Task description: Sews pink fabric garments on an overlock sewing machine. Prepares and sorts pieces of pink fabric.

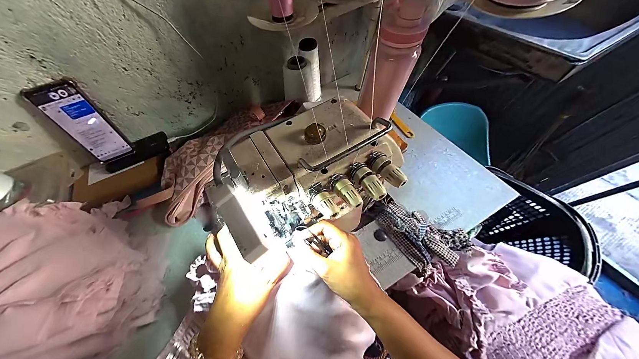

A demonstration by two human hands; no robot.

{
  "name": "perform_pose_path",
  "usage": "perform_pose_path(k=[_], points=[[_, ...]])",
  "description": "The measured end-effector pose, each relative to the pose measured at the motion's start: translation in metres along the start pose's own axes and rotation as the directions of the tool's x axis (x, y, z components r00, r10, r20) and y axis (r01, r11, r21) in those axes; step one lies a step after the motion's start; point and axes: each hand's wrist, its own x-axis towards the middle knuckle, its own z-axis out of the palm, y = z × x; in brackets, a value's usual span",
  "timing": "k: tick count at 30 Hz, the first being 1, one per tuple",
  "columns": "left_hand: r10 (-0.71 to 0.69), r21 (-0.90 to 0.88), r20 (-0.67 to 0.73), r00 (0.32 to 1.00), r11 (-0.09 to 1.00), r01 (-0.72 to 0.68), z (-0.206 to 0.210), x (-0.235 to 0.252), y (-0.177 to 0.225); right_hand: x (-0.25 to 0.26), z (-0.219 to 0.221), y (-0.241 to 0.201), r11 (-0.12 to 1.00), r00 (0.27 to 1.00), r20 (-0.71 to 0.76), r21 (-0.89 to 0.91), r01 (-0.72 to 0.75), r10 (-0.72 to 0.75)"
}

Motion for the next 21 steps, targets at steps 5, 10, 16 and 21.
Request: perform_pose_path(k=[5,10,16,21], points=[[-0.002,-0.006,-0.032,0.999,1.0,0.002,0.001,0.001,-0.001,0.002,0.001,0.001,1.0,1.0,-0.001,-0.01,-0.008,0.008],[-0.025,-0.024,-0.033,0.999,0.999,0.024,0.002,0.003,-0.001,0.004,0.003,0.002,1.0,1.0,-0.013,-0.006,0.003,-0.004],[-0.045,-0.008,-0.008,0.999,0.999,0.045,0.0,0.007,0.0,0.005,0.004,0.004,0.999,0.999,-0.025,-0.036,0.032,-0.033],[0.143,-0.036,-0.009,0.99,0.989,-0.143,-0.01,0.016,-0.007,0.004,0.004,0.004,0.999,1.0,-0.015,-0.027,0.02,-0.02]])
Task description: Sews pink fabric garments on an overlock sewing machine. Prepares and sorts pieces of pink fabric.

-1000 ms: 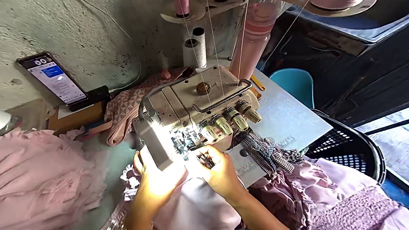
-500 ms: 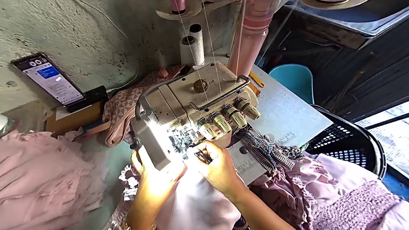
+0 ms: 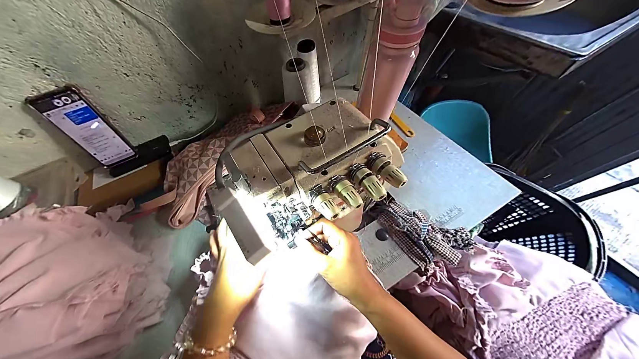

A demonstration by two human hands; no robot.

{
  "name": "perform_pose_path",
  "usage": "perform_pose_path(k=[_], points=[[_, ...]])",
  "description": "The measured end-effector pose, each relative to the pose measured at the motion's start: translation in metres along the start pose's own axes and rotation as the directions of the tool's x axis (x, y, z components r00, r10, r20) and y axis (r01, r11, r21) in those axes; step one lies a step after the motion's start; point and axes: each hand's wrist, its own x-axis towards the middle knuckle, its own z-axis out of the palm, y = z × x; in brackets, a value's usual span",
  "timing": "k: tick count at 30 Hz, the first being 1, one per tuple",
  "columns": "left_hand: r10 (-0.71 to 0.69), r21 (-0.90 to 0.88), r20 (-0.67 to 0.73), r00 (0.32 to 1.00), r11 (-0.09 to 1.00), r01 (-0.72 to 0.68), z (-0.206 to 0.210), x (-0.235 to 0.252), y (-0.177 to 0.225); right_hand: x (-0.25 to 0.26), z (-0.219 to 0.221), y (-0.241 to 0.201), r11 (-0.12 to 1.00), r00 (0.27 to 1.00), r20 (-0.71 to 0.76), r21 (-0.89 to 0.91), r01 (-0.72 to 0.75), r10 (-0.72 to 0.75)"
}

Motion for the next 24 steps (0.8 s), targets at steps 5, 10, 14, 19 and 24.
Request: perform_pose_path(k=[5,10,14,19,24], points=[[-0.059,-0.012,-0.082,0.995,0.998,0.058,-0.011,0.02,0.005,0.0,0.0,0.002,1.0,1.0,0.003,0.014,0.007,-0.007],[0.161,0.218,-0.097,0.982,0.966,-0.137,-0.009,0.01,0.006,-0.014,-0.016,0.004,0.969,0.971,-0.022,-0.063,0.237,-0.239],[0.25,0.185,-0.226,0.942,0.96,-0.21,-0.002,0.002,0.006,-0.006,-0.088,0.007,0.93,0.874,-0.317,-0.124,0.347,-0.369],[0.177,-0.094,-0.316,0.932,0.972,-0.217,0.006,-0.002,-0.003,0.088,-0.156,0.034,0.951,0.956,-0.285,-0.268,-0.151,0.072],[0.066,-0.596,-0.24,0.968,0.777,-0.201,-0.005,0.004,0.0,0.121,-0.149,0.05,0.918,0.932,-0.154,-0.18,-0.353,0.328]])
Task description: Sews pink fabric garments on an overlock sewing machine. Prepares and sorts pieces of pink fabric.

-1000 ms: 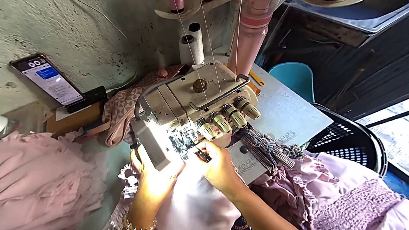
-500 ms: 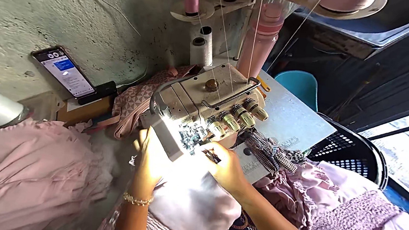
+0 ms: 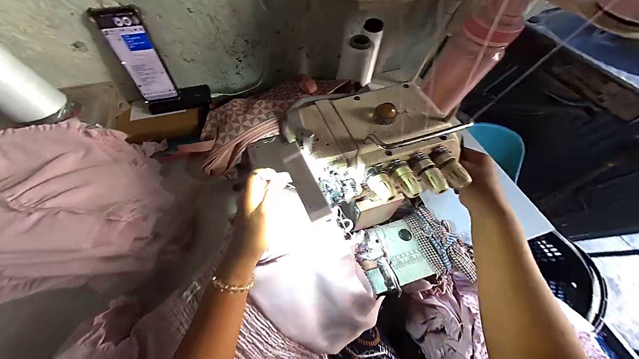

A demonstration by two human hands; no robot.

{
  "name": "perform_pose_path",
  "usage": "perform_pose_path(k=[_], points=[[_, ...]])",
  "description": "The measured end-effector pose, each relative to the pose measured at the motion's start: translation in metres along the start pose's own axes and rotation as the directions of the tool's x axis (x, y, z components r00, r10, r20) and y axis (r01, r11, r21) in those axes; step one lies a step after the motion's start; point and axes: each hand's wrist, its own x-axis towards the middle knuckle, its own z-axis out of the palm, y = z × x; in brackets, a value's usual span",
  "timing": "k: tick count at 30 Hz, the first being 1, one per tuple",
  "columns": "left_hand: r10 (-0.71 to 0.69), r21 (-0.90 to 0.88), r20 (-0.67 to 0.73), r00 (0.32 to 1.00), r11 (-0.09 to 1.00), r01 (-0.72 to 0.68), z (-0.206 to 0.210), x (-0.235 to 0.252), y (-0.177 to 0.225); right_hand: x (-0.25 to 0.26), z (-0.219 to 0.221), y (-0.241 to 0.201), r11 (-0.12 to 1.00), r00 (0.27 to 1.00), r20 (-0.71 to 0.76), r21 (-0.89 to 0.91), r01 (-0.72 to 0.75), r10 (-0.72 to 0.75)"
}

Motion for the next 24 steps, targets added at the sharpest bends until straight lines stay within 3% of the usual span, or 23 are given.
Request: perform_pose_path(k=[2,3,5,11,13,14,15,17,19,22,24], points=[[0.054,0.29,0.04,0.998,0.955,-0.063,-0.002,-0.001,-0.002,-0.004,0.006,0.009,0.99,1.0,-0.013,0.137,-0.023,0.025],[0.069,0.463,0.097,0.993,0.88,-0.106,-0.002,-0.005,0.0,-0.005,0.009,0.018,0.981,0.999,-0.025,0.192,-0.021,0.026],[0.052,0.632,0.213,0.976,0.754,-0.178,0.0,-0.009,0.004,-0.006,0.016,0.04,0.965,0.999,-0.032,0.259,-0.025,0.035],[0.045,0.599,0.43,0.902,0.733,-0.322,-0.013,0.019,0.012,0.004,-0.003,0.007,1.0,0.998,0.065,0.02,0.011,-0.013],[0.353,0.538,0.386,0.852,0.664,-0.519,-0.009,0.027,-0.021,0.006,0.003,0.009,0.99,0.999,0.046,0.143,-0.007,0.0],[0.139,0.582,0.45,0.882,0.703,-0.408,-0.011,0.03,-0.004,0.003,0.008,0.017,0.97,0.999,0.038,0.244,-0.015,0.006],[0.032,0.616,0.47,0.882,0.703,-0.354,-0.009,0.035,-0.005,0.001,0.014,0.027,0.941,0.999,0.028,0.336,-0.036,0.028],[0.099,0.639,0.455,0.885,0.656,-0.402,-0.001,0.048,-0.048,0.0,0.021,0.04,0.901,0.997,0.029,0.426,-0.08,0.074],[0.032,0.671,0.477,0.878,0.632,-0.388,0.001,0.057,-0.058,0.001,0.013,0.038,0.939,0.994,0.082,0.329,-0.095,0.072],[0.132,0.661,0.468,0.874,0.604,-0.446,-0.001,0.053,-0.051,-0.01,-0.003,0.02,0.988,0.999,0.024,0.152,-0.025,0.021],[0.193,0.697,0.442,0.876,0.541,-0.471,-0.004,0.041,-0.022,-0.03,-0.012,0.01,0.982,0.993,-0.106,0.174,0.068,-0.05]])
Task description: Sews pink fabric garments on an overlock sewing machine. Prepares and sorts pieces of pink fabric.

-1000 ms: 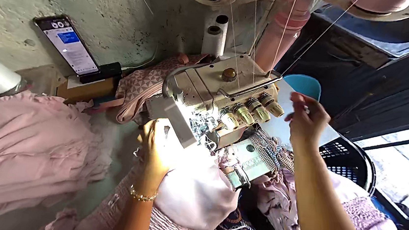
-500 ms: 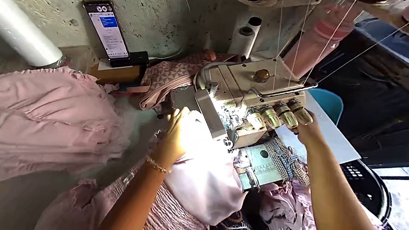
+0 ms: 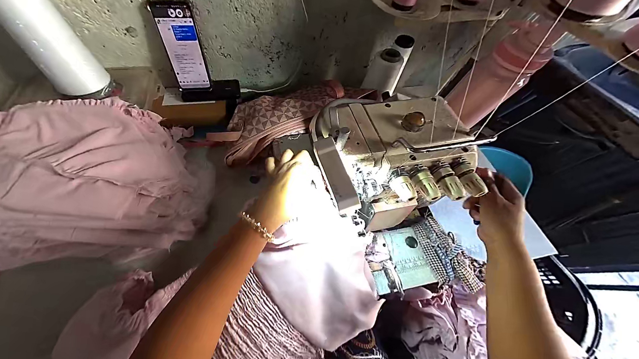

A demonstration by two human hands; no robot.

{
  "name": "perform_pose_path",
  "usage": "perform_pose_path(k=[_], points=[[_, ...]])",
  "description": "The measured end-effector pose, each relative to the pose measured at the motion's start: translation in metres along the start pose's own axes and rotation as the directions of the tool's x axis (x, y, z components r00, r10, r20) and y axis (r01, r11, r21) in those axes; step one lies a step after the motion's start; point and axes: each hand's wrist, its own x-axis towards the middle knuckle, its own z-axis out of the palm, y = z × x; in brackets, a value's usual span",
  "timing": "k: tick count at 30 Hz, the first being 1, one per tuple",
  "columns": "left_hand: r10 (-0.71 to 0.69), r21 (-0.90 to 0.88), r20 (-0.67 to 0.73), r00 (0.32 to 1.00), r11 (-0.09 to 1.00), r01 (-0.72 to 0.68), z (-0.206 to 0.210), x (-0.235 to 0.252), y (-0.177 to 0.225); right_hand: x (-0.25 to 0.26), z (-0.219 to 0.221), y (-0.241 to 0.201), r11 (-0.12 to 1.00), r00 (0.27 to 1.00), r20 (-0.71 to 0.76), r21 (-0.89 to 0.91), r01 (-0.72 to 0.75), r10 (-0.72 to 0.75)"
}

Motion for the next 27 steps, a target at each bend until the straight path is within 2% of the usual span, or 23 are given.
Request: perform_pose_path(k=[2,4,5,9,14,16,20,21,24,27], points=[[-0.103,0.07,0.062,0.993,0.993,0.099,-0.039,-0.002,0.027,-0.026,-0.007,-0.011,0.994,0.992,-0.091,0.054,0.093,-0.088],[-0.199,0.14,0.074,0.977,0.972,0.188,-0.046,-0.002,0.025,-0.059,-0.008,-0.016,0.978,0.975,-0.121,0.07,0.196,-0.187],[-0.199,0.114,0.078,0.977,0.975,0.19,-0.045,-0.003,0.019,-0.076,-0.007,-0.017,0.966,0.965,-0.092,0.05,0.253,-0.247],[-0.094,-0.086,0.091,0.991,0.991,0.101,-0.031,-0.008,0.007,-0.123,0.015,-0.016,0.91,0.908,0.076,-0.008,0.415,-0.413],[0.019,-0.038,0.057,0.998,0.999,-0.017,-0.026,-0.009,0.015,-0.147,0.052,-0.022,0.797,0.77,0.223,0.062,0.601,-0.598],[0.073,-0.008,0.051,0.996,0.997,-0.072,-0.025,-0.008,0.015,-0.15,0.064,-0.031,0.761,0.726,0.249,0.081,0.644,-0.641],[-0.083,0.104,0.136,0.987,0.992,0.069,-0.036,-0.003,0.026,-0.153,0.083,-0.048,0.719,0.683,0.295,0.017,0.695,-0.668],[-0.09,0.171,0.134,0.987,0.983,0.066,-0.039,-0.002,0.029,-0.153,0.087,-0.05,0.709,0.681,0.308,-0.025,0.704,-0.665],[-0.061,0.33,0.094,0.994,0.944,0.027,-0.046,-0.003,0.036,-0.155,0.099,-0.053,0.659,0.66,0.35,-0.142,0.739,-0.665],[-0.07,0.326,-0.004,0.998,0.943,0.067,-0.045,-0.005,0.036,-0.154,0.11,-0.051,0.619,0.651,0.37,-0.219,0.755,-0.663]])
